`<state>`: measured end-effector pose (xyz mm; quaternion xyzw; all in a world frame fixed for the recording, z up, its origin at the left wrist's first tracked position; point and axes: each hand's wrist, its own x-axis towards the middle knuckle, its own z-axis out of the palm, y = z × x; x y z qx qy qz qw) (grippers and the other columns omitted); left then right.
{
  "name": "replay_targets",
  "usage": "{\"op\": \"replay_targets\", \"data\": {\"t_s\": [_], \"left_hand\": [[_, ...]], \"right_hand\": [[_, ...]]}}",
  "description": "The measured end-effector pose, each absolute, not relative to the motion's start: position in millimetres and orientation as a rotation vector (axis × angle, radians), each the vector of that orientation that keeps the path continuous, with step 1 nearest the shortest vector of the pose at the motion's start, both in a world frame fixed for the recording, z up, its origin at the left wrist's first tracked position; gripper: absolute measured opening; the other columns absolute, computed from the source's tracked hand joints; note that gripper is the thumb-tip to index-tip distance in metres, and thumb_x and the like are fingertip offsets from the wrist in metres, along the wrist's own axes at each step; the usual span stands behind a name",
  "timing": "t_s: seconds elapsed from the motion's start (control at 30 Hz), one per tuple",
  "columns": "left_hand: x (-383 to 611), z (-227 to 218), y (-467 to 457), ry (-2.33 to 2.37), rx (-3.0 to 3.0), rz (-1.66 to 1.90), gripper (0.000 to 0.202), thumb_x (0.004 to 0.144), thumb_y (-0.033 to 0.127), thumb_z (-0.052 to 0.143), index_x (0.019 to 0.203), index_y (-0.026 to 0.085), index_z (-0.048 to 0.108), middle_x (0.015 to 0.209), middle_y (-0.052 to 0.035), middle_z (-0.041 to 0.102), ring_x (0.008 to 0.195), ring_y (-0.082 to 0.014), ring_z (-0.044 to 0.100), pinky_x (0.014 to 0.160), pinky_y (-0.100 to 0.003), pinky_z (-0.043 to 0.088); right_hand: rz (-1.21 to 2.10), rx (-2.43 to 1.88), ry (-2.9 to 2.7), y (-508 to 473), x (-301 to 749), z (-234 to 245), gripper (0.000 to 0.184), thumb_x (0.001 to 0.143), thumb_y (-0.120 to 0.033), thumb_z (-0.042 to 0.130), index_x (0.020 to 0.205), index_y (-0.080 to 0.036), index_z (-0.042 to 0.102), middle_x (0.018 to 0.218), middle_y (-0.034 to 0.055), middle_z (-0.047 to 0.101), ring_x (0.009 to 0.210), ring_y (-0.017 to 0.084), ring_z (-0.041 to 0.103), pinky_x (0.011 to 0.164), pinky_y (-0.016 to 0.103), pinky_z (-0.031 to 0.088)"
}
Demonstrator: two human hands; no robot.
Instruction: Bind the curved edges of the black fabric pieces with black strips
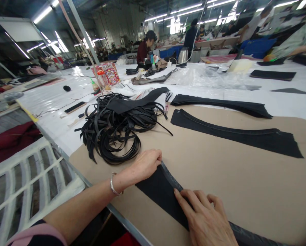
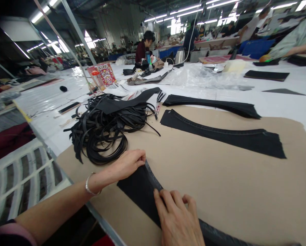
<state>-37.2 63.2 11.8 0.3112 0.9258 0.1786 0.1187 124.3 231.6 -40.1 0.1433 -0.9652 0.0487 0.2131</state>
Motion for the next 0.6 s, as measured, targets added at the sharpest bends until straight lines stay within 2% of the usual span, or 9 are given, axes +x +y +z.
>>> {"op": "replay_targets", "data": {"t_s": [0.47, 0.6], "left_hand": [[-36.9, 6.3, 63.9, 2.732, 0.892, 0.531, 0.003, 0.083, 0.018, 0.055, 0.082, 0.021, 0.055, 0.086, -0.0006, 0.065, 0.082, -0.0173, 0.060, 0.069, -0.026, 0.038], [-34.2, 8.4, 66.5, 2.782, 0.829, 0.519, 0.011, 0.082, 0.022, 0.060, 0.088, 0.022, 0.051, 0.084, -0.0004, 0.063, 0.078, -0.0189, 0.059, 0.064, -0.028, 0.037]], "right_hand": [[0.101, 0.409, -2.684, 232.2, 124.9, -39.5, 0.058, 0.057, -0.010, 0.059, 0.114, -0.022, 0.059, 0.089, -0.0016, 0.064, 0.081, 0.018, 0.048, 0.072, 0.038, 0.031], [0.072, 0.423, -2.714, 233.5, 126.0, -41.2, 0.058, 0.061, -0.011, 0.059, 0.117, -0.023, 0.057, 0.091, -0.0014, 0.063, 0.083, 0.018, 0.049, 0.073, 0.038, 0.032]]}}
